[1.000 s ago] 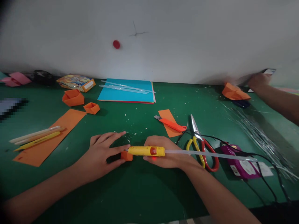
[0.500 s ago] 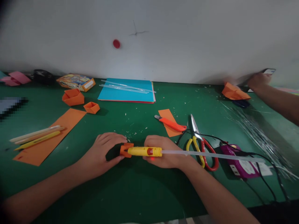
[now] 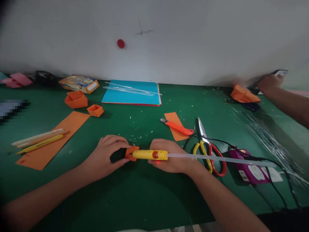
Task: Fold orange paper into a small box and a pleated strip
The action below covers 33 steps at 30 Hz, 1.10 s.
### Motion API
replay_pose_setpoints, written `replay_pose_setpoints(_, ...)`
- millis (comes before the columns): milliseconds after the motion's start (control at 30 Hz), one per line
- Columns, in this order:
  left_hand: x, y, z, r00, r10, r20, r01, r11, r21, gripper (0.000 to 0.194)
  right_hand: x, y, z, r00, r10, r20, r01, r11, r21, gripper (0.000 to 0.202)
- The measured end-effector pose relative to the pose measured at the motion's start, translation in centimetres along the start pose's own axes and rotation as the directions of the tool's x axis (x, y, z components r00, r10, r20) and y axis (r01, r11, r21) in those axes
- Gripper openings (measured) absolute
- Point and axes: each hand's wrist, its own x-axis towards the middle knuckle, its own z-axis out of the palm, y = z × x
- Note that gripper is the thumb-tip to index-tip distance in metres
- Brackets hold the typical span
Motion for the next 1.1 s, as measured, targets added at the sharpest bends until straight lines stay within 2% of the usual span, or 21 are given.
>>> replay_pose_setpoints(267, -0.1, -0.2, 0.2, 1.000, -0.023, -0.013, 0.024, 0.998, 0.052, 0.030, -0.1, -0.5, 0.3, 0.999, 0.034, -0.018, -0.034, 0.999, 0.003, 0.010)
replay_pose_setpoints(500, 0.0, 0.2, 0.1, 0.998, -0.033, -0.045, 0.036, 0.998, 0.058, 0.027, 0.1, -1.2, 0.2, 0.992, 0.112, -0.059, -0.112, 0.994, 0.006, 0.011)
replay_pose_setpoints(633, 0.1, 0.3, 0.1, 0.998, -0.038, -0.039, 0.041, 0.998, 0.058, 0.028, 0.1, -1.4, 0.2, 0.989, 0.147, -0.030, -0.147, 0.989, 0.000, 0.014)
replay_pose_setpoints(1100, 0.1, 0.3, 0.1, 0.998, -0.049, -0.026, 0.050, 0.998, 0.048, 0.028, 0.4, -1.9, 0.3, 0.989, 0.146, -0.005, -0.146, 0.988, -0.040, 0.022)
